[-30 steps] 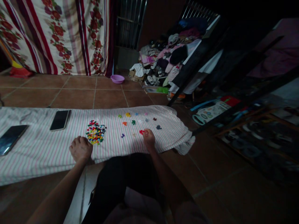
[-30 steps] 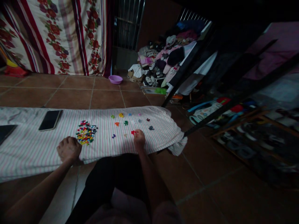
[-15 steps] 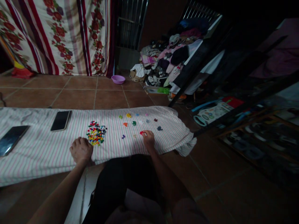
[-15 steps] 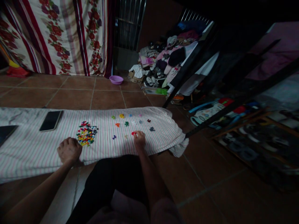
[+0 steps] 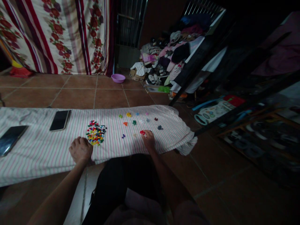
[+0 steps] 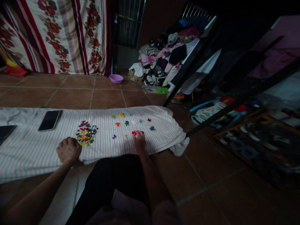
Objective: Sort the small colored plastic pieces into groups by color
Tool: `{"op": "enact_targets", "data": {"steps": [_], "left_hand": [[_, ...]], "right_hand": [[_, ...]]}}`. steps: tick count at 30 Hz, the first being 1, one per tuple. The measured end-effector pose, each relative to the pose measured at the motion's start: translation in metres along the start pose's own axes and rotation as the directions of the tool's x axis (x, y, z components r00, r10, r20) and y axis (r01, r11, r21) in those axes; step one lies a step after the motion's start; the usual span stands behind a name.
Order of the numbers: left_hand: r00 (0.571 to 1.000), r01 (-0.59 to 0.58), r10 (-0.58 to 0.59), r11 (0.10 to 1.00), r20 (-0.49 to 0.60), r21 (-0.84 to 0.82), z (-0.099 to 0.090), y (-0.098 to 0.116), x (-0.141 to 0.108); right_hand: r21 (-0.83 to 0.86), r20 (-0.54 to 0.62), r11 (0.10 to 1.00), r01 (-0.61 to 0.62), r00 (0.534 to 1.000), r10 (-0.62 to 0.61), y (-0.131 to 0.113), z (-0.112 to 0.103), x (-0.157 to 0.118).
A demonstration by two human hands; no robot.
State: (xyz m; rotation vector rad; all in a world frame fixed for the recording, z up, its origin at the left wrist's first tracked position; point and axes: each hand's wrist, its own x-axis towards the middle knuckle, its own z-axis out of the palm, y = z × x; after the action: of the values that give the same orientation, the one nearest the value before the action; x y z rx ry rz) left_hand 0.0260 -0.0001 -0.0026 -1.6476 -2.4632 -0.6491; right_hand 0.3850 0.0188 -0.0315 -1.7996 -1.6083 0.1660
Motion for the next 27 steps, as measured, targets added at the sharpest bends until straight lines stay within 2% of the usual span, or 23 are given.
{"op": "enact_targets", "data": {"steps": [11, 14, 20, 27], "left_hand": [[0.998, -0.028, 0.031, 0.998, -0.053, 0.056, 0.008, -0.004, -0.001], [0.998, -0.032, 0.035, 0.998, -0.051, 0.055, 0.008, -0.004, -0.001], [0.999, -0.020, 0.022, 0.998, -0.030, 0.067, 0.004, -0.001, 0.000], [0.999, -0.016, 0.018, 0.999, -0.043, 0.042, 0.007, -0.003, 0.000]], "right_hand": [[-0.062, 0.035, 0.997, 0.038, 0.999, -0.036, -0.001, 0.007, 0.010], [-0.059, 0.011, 0.997, 0.042, 0.999, -0.041, 0.003, 0.011, 0.011], [-0.032, -0.080, 0.990, 0.140, 0.987, -0.143, 0.016, 0.021, 0.014], [-0.036, -0.094, 0.986, 0.164, 0.981, -0.167, 0.020, 0.023, 0.013]]}}
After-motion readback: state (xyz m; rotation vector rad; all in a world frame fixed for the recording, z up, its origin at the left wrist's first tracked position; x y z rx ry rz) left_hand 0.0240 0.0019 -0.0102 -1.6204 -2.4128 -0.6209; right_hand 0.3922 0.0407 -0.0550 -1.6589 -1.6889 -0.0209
